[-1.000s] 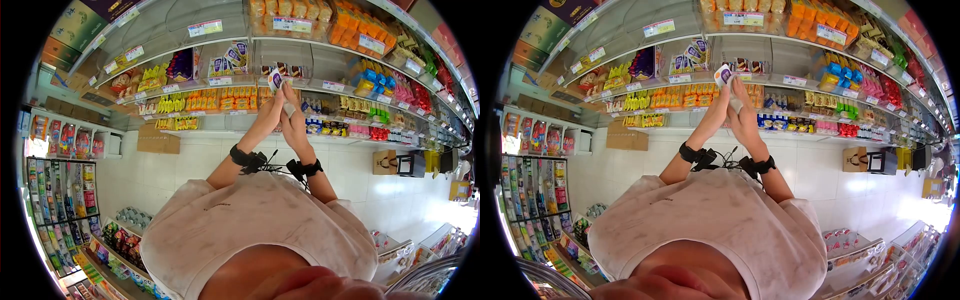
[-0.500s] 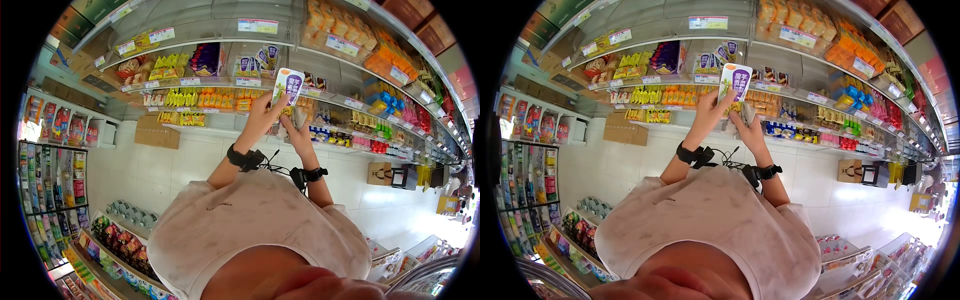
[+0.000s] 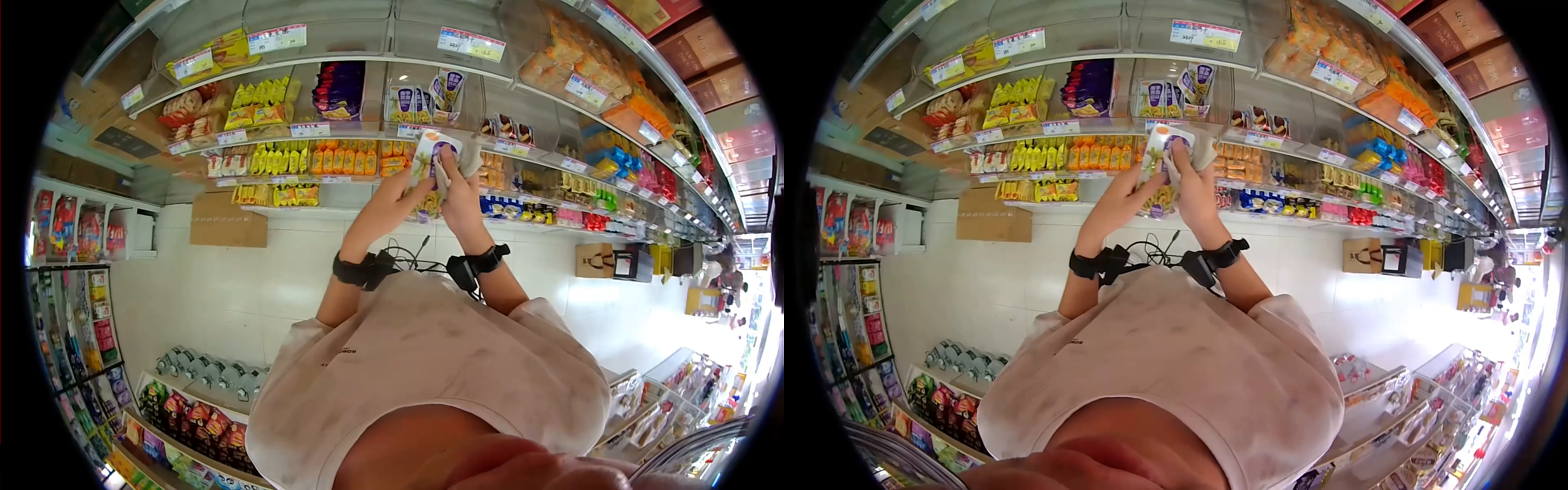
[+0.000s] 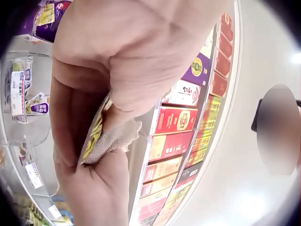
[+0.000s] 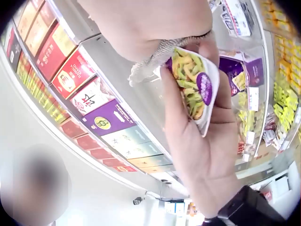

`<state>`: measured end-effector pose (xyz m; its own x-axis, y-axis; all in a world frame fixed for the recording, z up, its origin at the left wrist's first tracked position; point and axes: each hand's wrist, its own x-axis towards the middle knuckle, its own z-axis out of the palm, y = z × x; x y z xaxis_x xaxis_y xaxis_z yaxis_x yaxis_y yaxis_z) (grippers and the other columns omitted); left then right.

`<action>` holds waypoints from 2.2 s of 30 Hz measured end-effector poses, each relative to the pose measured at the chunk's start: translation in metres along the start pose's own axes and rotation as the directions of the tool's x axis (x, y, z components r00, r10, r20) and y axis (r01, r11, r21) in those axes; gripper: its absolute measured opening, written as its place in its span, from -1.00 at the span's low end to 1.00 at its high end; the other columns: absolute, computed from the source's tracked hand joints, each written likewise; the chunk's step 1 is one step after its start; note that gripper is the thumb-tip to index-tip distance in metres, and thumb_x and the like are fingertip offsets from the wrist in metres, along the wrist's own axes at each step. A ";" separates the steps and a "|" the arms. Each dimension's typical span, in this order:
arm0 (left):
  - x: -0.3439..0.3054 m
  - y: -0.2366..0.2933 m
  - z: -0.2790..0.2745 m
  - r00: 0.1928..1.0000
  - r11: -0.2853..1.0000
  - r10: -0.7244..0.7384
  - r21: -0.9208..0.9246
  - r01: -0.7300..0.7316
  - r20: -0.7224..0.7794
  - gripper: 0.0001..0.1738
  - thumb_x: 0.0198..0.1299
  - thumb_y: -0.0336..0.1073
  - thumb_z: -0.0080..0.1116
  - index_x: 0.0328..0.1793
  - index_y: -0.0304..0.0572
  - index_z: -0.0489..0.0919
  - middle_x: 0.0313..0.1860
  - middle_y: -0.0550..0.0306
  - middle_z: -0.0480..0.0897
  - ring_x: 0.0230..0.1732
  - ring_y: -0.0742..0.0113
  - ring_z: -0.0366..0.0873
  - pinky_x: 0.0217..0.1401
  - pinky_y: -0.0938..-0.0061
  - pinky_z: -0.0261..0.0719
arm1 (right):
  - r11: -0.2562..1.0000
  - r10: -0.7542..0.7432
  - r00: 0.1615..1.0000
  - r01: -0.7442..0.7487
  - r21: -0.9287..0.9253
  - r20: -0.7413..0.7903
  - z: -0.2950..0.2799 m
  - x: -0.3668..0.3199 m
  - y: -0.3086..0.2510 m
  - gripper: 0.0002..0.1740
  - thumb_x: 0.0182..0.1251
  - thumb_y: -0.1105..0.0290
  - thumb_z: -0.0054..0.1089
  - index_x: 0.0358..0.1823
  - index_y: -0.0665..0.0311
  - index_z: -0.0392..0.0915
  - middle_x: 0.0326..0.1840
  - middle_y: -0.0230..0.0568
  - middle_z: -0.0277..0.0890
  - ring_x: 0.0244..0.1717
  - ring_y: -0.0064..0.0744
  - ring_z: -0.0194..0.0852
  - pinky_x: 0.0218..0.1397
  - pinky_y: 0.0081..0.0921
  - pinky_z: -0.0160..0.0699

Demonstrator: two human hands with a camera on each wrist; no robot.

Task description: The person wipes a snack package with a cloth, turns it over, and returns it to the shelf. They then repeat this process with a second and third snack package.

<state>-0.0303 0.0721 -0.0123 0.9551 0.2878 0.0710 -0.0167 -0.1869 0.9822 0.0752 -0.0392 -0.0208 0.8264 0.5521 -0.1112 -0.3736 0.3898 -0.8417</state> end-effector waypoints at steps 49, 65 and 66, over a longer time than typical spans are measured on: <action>0.275 -0.166 -0.039 0.896 0.851 -0.318 0.325 0.414 -0.309 -0.30 0.52 0.20 -0.20 0.11 -0.42 0.59 0.19 -0.24 0.60 0.21 0.06 0.54 0.17 0.16 0.47 | 0.213 -0.045 0.846 0.527 -0.822 0.531 -0.073 0.205 0.061 -0.41 0.26 0.28 0.16 0.31 0.36 0.41 0.23 0.18 0.51 0.22 0.16 0.50 0.25 -0.05 0.52; 0.286 -0.138 0.000 0.954 0.973 -0.086 0.181 0.142 -0.288 -0.54 0.46 -0.22 -0.08 0.29 -0.46 0.49 0.08 -0.21 0.65 0.07 -0.03 0.57 0.19 0.20 0.43 | 0.602 -0.330 0.915 0.395 -0.694 0.234 -0.087 0.264 0.074 -0.60 0.46 0.26 -0.09 0.12 0.39 0.51 -0.18 0.33 0.61 -0.01 0.29 0.58 0.04 0.01 0.53; 0.286 -0.142 0.002 0.949 0.980 -0.081 0.150 0.132 -0.305 -0.56 0.46 -0.23 -0.08 0.22 -0.49 0.54 0.02 -0.15 0.67 -0.02 0.01 0.58 0.14 0.22 0.46 | 0.694 -0.118 0.970 0.235 -0.681 0.215 -0.089 0.260 0.073 -0.59 0.47 0.24 -0.10 0.11 0.40 0.51 -0.18 0.31 0.61 -0.01 0.26 0.59 0.03 -0.02 0.53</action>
<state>0.2462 0.1790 -0.1314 0.8175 0.5744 0.0404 0.1543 -0.2861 0.9457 0.3001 0.0672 -0.1583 0.7548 0.6475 0.1046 0.2218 -0.1019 -0.9698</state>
